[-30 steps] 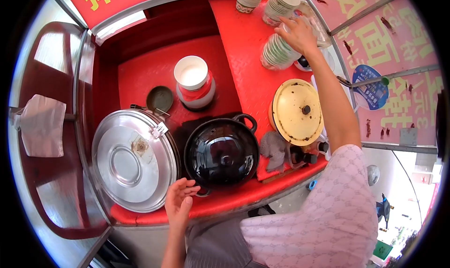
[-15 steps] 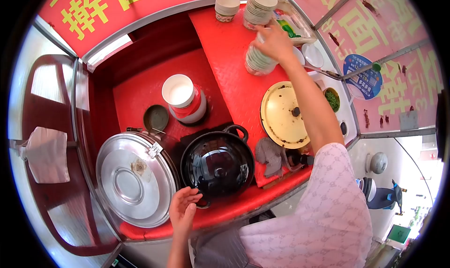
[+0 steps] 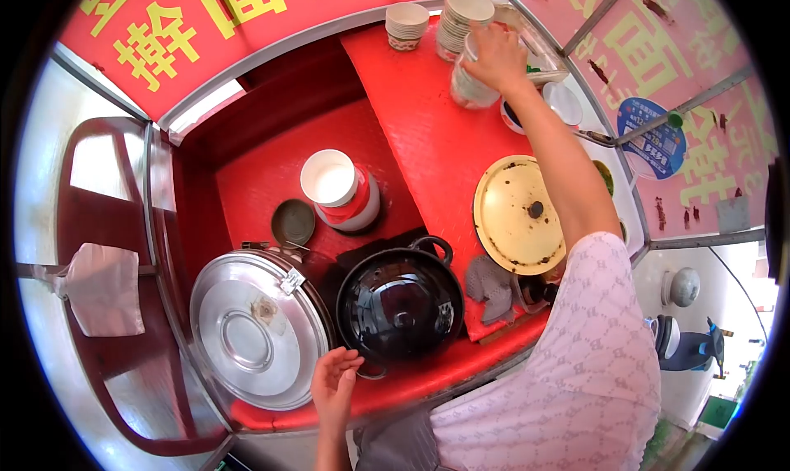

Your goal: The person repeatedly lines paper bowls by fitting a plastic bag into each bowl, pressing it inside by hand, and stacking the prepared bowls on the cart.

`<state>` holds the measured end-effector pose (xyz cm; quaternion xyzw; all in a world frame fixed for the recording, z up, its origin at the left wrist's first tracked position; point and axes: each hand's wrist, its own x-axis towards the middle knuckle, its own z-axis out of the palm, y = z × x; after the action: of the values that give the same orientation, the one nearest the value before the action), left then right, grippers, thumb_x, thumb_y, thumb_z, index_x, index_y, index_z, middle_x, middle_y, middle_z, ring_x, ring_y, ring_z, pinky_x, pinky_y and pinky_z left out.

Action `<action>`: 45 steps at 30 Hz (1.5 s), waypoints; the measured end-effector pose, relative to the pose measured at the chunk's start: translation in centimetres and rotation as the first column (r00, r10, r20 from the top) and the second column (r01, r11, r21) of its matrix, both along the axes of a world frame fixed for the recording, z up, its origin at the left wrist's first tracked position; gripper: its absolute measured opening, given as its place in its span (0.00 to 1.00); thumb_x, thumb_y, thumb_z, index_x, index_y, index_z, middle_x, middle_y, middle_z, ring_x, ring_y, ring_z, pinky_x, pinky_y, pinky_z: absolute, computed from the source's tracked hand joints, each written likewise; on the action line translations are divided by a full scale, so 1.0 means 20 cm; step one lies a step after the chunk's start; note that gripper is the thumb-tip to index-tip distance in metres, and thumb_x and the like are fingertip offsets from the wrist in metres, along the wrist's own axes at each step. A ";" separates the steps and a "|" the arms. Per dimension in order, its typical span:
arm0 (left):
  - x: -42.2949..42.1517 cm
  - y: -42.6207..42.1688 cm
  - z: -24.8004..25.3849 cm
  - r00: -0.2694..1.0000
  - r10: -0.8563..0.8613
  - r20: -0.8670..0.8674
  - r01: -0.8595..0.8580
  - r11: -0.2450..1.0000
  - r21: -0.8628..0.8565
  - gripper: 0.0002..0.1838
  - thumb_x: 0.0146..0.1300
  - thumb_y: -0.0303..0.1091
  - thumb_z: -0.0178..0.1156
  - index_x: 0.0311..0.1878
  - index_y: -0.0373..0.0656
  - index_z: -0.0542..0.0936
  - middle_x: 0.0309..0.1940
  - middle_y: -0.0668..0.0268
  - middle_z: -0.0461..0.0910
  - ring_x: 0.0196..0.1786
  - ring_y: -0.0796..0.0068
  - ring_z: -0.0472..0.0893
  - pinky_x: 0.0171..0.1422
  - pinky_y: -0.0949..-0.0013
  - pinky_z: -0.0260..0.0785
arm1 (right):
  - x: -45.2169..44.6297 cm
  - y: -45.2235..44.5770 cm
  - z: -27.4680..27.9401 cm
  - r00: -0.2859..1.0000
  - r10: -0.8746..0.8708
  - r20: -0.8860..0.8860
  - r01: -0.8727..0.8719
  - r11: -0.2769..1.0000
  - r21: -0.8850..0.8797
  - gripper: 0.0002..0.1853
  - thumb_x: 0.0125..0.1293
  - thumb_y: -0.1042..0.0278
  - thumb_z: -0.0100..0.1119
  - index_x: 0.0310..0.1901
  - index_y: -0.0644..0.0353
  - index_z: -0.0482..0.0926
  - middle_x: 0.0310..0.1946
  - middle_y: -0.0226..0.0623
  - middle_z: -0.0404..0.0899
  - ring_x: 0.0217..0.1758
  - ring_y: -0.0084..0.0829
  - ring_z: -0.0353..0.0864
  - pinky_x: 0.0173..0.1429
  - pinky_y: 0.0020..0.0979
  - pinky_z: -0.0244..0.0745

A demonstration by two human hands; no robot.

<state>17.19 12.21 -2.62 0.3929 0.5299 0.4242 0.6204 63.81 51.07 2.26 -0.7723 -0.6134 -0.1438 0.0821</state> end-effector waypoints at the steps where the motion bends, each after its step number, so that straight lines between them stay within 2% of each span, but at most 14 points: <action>1: 0.00 0.00 0.00 1.000 -0.001 0.000 0.001 1.000 -0.009 0.21 0.69 0.27 0.60 0.63 0.33 0.72 0.54 0.52 0.81 0.54 0.62 0.84 0.62 0.61 0.75 | 0.04 0.05 0.01 0.999 -0.041 0.001 0.041 0.999 0.017 0.42 0.54 0.44 0.72 0.72 0.35 0.68 0.69 0.40 0.70 0.72 0.52 0.66 0.65 0.64 0.69; 4: 0.02 0.00 -0.02 1.000 0.001 -0.003 -0.001 1.000 -0.011 0.21 0.70 0.27 0.60 0.63 0.33 0.72 0.53 0.52 0.81 0.53 0.62 0.84 0.62 0.61 0.75 | 0.11 0.16 0.03 0.994 -0.106 -0.009 0.107 0.993 0.049 0.41 0.54 0.42 0.73 0.70 0.36 0.69 0.68 0.39 0.71 0.73 0.51 0.66 0.65 0.64 0.69; 6: 0.03 0.01 -0.03 1.000 -0.020 -0.008 0.020 1.000 -0.018 0.20 0.70 0.26 0.60 0.63 0.33 0.72 0.53 0.52 0.82 0.54 0.62 0.84 0.63 0.61 0.75 | 0.15 0.19 0.04 0.991 -0.133 0.027 0.131 0.990 0.056 0.33 0.55 0.44 0.72 0.62 0.41 0.75 0.59 0.43 0.78 0.66 0.53 0.76 0.63 0.61 0.72; 10: 0.05 0.04 -0.02 0.998 -0.049 -0.048 0.049 0.999 -0.007 0.19 0.70 0.24 0.59 0.63 0.33 0.72 0.53 0.52 0.82 0.54 0.62 0.84 0.63 0.62 0.75 | 0.20 0.23 0.01 0.992 -0.127 -0.013 0.126 0.991 -0.039 0.33 0.56 0.42 0.70 0.63 0.38 0.75 0.60 0.44 0.77 0.66 0.54 0.75 0.65 0.62 0.70; 16: 0.00 0.07 -0.01 0.990 -0.060 -0.126 0.061 0.998 0.002 0.19 0.70 0.23 0.58 0.63 0.34 0.72 0.53 0.54 0.82 0.54 0.64 0.83 0.64 0.63 0.74 | 0.27 0.26 -0.05 0.991 -0.099 -0.088 0.100 0.995 0.012 0.39 0.57 0.40 0.69 0.68 0.46 0.70 0.66 0.46 0.74 0.68 0.55 0.73 0.66 0.64 0.67; 19: -0.02 0.08 -0.01 0.984 -0.070 -0.166 0.073 0.997 0.008 0.20 0.70 0.22 0.58 0.64 0.34 0.72 0.53 0.55 0.82 0.54 0.65 0.83 0.64 0.64 0.73 | 0.29 0.24 -0.06 0.994 -0.095 -0.054 0.093 0.994 -0.051 0.44 0.56 0.38 0.70 0.71 0.48 0.66 0.67 0.48 0.73 0.69 0.55 0.71 0.67 0.63 0.65; 22: -0.03 0.11 0.03 0.965 -0.058 -0.254 0.067 0.997 0.025 0.19 0.66 0.21 0.59 0.60 0.35 0.75 0.50 0.57 0.83 0.52 0.67 0.84 0.56 0.67 0.76 | 0.25 0.22 -0.08 0.996 -0.077 0.044 0.074 0.995 0.062 0.48 0.58 0.38 0.69 0.76 0.45 0.60 0.62 0.51 0.76 0.69 0.53 0.72 0.68 0.63 0.64; 25: -0.17 0.20 0.08 0.618 0.017 -0.786 0.363 0.881 0.304 0.17 0.59 0.26 0.67 0.52 0.38 0.81 0.45 0.55 0.84 0.47 0.54 0.85 0.52 0.61 0.77 | 0.17 0.23 -0.09 0.988 -0.077 0.131 0.060 0.990 0.128 0.45 0.60 0.39 0.67 0.75 0.46 0.62 0.61 0.52 0.76 0.67 0.55 0.73 0.68 0.65 0.61; 28: -0.36 0.23 0.09 0.548 0.117 -0.829 0.278 0.909 0.312 0.12 0.62 0.25 0.64 0.49 0.38 0.81 0.44 0.55 0.84 0.46 0.53 0.84 0.52 0.60 0.76 | 0.07 0.28 -0.16 0.945 0.063 0.320 -0.191 0.903 0.385 0.38 0.62 0.43 0.66 0.71 0.50 0.68 0.58 0.53 0.77 0.63 0.56 0.76 0.65 0.61 0.67; 31: -0.46 0.25 0.11 0.572 0.170 -0.802 0.181 0.928 0.326 0.09 0.63 0.23 0.62 0.47 0.37 0.82 0.43 0.55 0.84 0.46 0.54 0.84 0.52 0.61 0.75 | -0.16 0.33 -0.19 0.974 0.227 0.008 -0.225 0.956 0.189 0.22 0.65 0.53 0.65 0.55 0.57 0.78 0.52 0.52 0.80 0.56 0.58 0.79 0.55 0.49 0.78; 34: -0.48 0.24 0.12 0.506 0.223 -0.833 0.218 0.902 0.373 0.07 0.64 0.21 0.60 0.44 0.36 0.81 0.42 0.54 0.84 0.45 0.54 0.84 0.52 0.61 0.75 | -0.25 0.49 -0.36 0.948 0.218 -0.230 -0.162 0.958 0.238 0.21 0.66 0.55 0.64 0.54 0.60 0.79 0.51 0.54 0.81 0.56 0.60 0.80 0.57 0.52 0.76; 36: -0.48 0.24 0.14 0.484 0.207 -0.850 0.179 0.927 0.328 0.06 0.63 0.21 0.61 0.43 0.36 0.81 0.41 0.54 0.84 0.45 0.53 0.84 0.51 0.60 0.76 | -0.26 0.57 -0.47 0.917 0.307 -0.256 -0.263 0.946 0.191 0.23 0.67 0.51 0.62 0.54 0.63 0.79 0.48 0.56 0.83 0.55 0.58 0.81 0.59 0.52 0.75; 39: -0.55 0.26 0.16 0.326 0.282 -0.902 0.266 0.889 0.374 0.06 0.63 0.20 0.62 0.42 0.36 0.81 0.39 0.54 0.84 0.43 0.51 0.84 0.49 0.58 0.76 | -0.42 0.59 -0.49 0.778 0.301 -0.551 -0.353 0.936 0.012 0.32 0.67 0.37 0.58 0.45 0.68 0.82 0.43 0.58 0.85 0.52 0.54 0.84 0.56 0.47 0.77; 45: -0.85 0.59 0.44 0.066 0.602 -0.796 0.446 0.696 0.563 0.06 0.56 0.19 0.65 0.38 0.36 0.82 0.37 0.56 0.83 0.42 0.53 0.83 0.48 0.57 0.76 | -1.00 0.16 -0.36 0.761 0.286 -0.582 -0.546 0.767 -0.336 0.42 0.63 0.26 0.57 0.40 0.72 0.81 0.40 0.61 0.84 0.47 0.54 0.85 0.50 0.50 0.77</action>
<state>0.14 23.95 6.26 0.7379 0.6124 0.2386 -0.1536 43.81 54.37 -4.85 -0.6146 -0.7472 0.2426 0.0711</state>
